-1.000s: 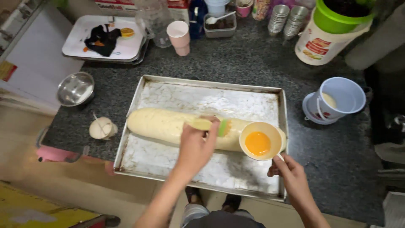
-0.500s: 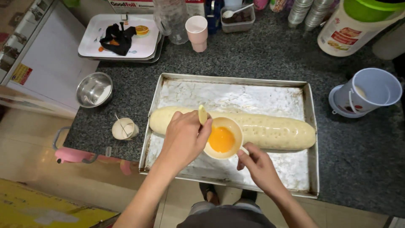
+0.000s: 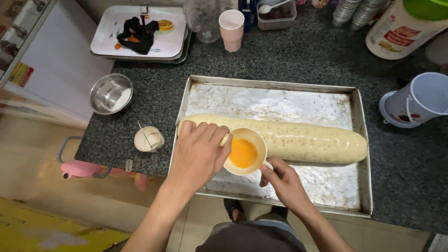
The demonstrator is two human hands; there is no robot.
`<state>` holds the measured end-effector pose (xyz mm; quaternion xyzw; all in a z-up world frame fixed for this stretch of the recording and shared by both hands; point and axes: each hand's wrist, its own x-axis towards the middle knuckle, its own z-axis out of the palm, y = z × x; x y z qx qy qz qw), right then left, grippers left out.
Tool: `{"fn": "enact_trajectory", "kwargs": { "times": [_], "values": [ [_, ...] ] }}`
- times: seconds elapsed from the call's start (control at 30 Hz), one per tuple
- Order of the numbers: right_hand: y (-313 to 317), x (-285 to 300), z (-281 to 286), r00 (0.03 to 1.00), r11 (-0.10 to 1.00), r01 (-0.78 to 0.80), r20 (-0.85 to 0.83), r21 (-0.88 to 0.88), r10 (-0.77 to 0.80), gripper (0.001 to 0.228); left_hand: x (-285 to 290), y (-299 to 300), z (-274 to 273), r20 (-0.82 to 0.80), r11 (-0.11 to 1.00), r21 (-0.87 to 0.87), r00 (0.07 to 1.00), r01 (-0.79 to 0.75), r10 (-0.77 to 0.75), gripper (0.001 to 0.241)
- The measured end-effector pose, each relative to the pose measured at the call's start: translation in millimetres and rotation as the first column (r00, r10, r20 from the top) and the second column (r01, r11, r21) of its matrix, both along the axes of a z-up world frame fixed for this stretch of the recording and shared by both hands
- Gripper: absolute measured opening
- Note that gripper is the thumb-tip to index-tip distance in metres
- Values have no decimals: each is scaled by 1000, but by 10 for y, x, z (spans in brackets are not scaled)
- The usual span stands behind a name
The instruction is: Apply egg wash to a loaf of dough, prick holes in it, and sprinkle with sesame seeds.
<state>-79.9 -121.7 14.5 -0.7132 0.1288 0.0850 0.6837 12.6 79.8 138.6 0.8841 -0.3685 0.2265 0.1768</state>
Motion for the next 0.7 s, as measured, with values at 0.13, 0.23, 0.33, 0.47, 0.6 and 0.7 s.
{"fn": "enact_trajectory", "kwargs": {
  "times": [0.13,0.23,0.33,0.47,0.6,0.7],
  "values": [
    [-16,4,-56,994,993,38,-100,-115,-50,31,-30,179,-71,-82,948,-308,995,-78,55,8],
    [-159,-88,-206,978,983,174,-101,-61,-180,29,-54,384,-356,-201,820,-506,961,-268,190,11],
    [-235,-119,-143,965,970,238,-107,-45,-241,31,-159,411,-965,-439,715,-554,880,-426,183,17],
    [-282,-126,-119,953,959,260,-129,-110,-273,26,-334,344,-1424,-481,795,-522,876,-308,23,18],
    [-249,-139,-2,952,955,284,-91,-91,-292,29,-107,801,-1657,-365,767,-526,912,-367,186,12],
    [-266,-168,-76,955,956,290,-53,-45,-292,28,0,972,-1585,-295,686,-540,873,-488,389,12]
  ]
}}
